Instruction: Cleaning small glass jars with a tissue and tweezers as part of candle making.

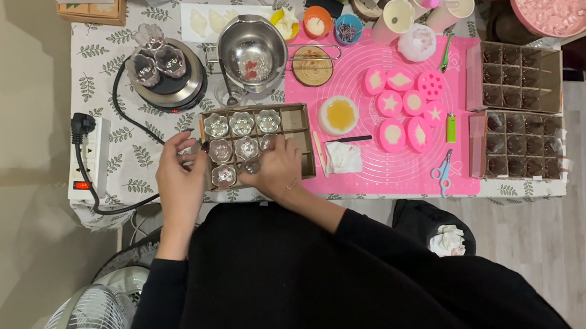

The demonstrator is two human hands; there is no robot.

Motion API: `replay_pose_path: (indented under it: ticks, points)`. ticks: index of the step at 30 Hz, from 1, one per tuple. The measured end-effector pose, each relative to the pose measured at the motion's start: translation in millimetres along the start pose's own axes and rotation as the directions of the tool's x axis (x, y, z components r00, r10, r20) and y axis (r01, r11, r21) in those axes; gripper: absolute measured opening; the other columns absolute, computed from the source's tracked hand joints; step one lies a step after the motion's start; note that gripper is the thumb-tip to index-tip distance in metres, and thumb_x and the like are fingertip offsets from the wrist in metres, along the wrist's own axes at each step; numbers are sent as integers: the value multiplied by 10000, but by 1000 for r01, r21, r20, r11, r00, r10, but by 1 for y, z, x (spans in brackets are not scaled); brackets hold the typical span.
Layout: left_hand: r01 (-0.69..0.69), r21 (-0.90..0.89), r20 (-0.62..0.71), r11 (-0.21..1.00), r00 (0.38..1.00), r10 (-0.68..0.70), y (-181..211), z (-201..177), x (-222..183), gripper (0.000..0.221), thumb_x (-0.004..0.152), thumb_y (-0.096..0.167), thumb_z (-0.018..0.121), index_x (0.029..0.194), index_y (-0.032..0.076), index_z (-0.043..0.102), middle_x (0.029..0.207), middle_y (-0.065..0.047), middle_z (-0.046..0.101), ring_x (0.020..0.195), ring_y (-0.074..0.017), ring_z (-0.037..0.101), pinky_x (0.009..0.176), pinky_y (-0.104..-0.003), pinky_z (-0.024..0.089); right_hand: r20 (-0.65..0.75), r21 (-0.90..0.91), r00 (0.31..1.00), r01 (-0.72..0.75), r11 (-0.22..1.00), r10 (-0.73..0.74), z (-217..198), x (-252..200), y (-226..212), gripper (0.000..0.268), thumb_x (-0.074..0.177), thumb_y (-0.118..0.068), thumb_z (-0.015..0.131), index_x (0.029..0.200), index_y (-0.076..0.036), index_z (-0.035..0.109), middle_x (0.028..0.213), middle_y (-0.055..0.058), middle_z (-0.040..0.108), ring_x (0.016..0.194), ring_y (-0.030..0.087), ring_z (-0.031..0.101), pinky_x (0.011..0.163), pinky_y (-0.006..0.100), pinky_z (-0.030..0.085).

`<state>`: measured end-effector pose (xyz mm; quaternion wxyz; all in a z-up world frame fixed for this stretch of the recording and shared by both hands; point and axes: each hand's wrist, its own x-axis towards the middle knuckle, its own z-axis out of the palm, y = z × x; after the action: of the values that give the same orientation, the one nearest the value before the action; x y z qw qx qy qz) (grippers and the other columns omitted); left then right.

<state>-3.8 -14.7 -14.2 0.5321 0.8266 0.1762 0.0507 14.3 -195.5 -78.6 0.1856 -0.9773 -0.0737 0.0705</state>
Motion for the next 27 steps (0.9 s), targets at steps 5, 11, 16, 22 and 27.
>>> replay_pose_path:
  ticks: [5, 11, 16, 22, 27]
  points:
    - [-13, 2, 3, 1000, 1000, 13, -5, 1, -1, 406, 920, 86, 691, 1311, 29, 596, 1187, -87, 713, 876, -150, 680, 703, -283, 524, -30, -29, 1000, 3, 1000, -4, -4, -3, 1, 646, 600, -567, 819, 789, 49, 762, 1208, 213, 527, 1117, 400, 467, 927, 506, 402]
    - [-15, 15, 11, 1000, 1000, 15, -7, 2, -4, 415, 918, 88, 698, 1314, 27, 592, 1189, -91, 714, 880, -150, 685, 702, -285, 530, -27, -204, 976, 204, 957, -214, 0, -10, 1, 518, 681, -479, 804, 827, 17, 762, 1183, 200, 530, 1137, 383, 466, 920, 507, 396]
    - [-19, 10, 27, 1000, 999, 19, -5, 3, -2, 426, 928, 100, 701, 1330, 27, 581, 1201, -94, 708, 881, -152, 680, 705, -285, 531, -22, -113, 948, 313, 943, -317, -8, -7, 12, 524, 675, -504, 830, 786, 4, 761, 1158, 213, 537, 1102, 396, 476, 915, 527, 414]
    - [-19, 11, 45, 1000, 999, 19, 1, 5, -1, 423, 933, 98, 683, 1336, 25, 578, 1206, -99, 707, 895, -154, 675, 709, -286, 526, -156, 616, 972, -42, 786, 174, -18, -18, 122, 230, 867, -268, 732, 918, -46, 762, 1031, 158, 644, 987, 289, 622, 857, 403, 537]
    - [-30, 44, 101, 999, 995, 25, 11, 19, 2, 408, 941, 101, 672, 1327, 18, 570, 1198, -92, 708, 888, -149, 678, 688, -292, 522, -322, 519, 783, -324, 791, 532, 32, -64, 233, 335, 928, -218, 687, 1174, 8, 679, 975, 168, 620, 898, 278, 597, 791, 403, 515]
